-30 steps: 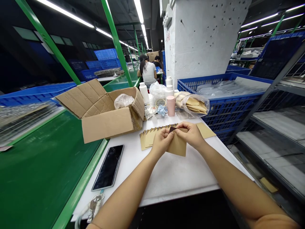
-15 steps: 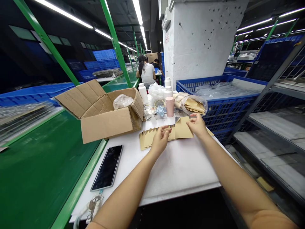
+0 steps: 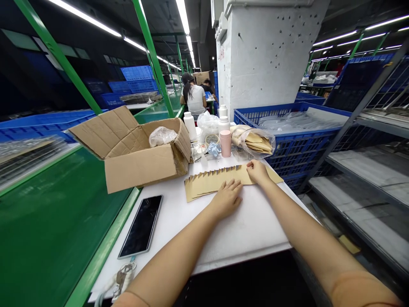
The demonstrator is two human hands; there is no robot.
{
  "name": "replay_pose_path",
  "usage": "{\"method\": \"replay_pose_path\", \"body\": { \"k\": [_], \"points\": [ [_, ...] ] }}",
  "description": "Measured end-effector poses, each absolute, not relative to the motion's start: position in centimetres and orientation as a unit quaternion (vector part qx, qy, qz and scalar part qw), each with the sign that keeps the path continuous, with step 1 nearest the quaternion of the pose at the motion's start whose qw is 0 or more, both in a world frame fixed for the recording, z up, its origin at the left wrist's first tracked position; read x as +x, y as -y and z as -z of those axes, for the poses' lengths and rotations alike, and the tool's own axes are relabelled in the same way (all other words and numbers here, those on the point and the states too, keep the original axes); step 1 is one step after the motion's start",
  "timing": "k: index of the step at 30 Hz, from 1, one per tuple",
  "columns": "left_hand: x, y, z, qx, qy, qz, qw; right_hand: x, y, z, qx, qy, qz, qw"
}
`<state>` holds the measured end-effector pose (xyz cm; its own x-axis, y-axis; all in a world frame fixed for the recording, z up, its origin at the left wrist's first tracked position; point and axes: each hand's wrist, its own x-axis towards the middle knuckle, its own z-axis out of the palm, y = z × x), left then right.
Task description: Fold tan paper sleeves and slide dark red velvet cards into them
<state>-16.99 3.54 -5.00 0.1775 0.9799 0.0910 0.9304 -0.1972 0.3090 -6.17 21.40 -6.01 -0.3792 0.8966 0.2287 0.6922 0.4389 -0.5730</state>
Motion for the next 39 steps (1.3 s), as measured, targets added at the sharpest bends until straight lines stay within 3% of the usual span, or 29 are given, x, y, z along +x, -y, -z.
{"method": "replay_pose_path", "body": {
  "k": [6, 12, 19, 23, 26, 28, 31, 35, 39],
  "points": [
    [-16.7, -3.6, 5.1, 0.758, -0.633, -0.113, 0.107, -3.5, -21.7, 4.4, -0.537, 0.812, -0.112, 0.197],
    [-16.3, -3.4, 5.0, 0.755, -0.634, -0.13, 0.109, -2.0, -22.3, 4.7, -0.568, 0.811, -0.107, 0.094],
    [-16.5, -2.9, 4.3, 0.735, -0.634, -0.21, 0.117, -2.1, -22.2, 4.0, -0.553, 0.825, -0.085, 0.08],
    [-16.6, -3.1, 4.2, 0.686, -0.624, -0.337, 0.16, -2.2, -20.9, 2.2, -0.544, 0.827, -0.033, 0.139],
    [-16.7, -3.5, 4.3, 0.599, -0.596, -0.477, 0.242, -3.6, -17.8, 1.3, -0.444, 0.847, 0.016, 0.292],
    [-16.8, -3.7, 4.2, 0.55, -0.544, -0.562, 0.292, -5.2, -14.9, 1.3, -0.316, 0.867, -0.012, 0.385],
    [-17.1, -3.7, 3.9, 0.504, -0.494, -0.643, 0.297, -7.0, -11.0, 1.6, -0.153, 0.881, -0.13, 0.428],
    [-17.4, -3.3, 3.3, 0.503, -0.521, -0.656, 0.213, -7.4, -9.2, 1.5, -0.116, 0.837, -0.264, 0.466],
    [-17.2, -2.9, 3.2, 0.562, -0.574, -0.578, 0.142, -6.7, -9.5, 0.9, -0.176, 0.768, -0.359, 0.501]
  ]
}}
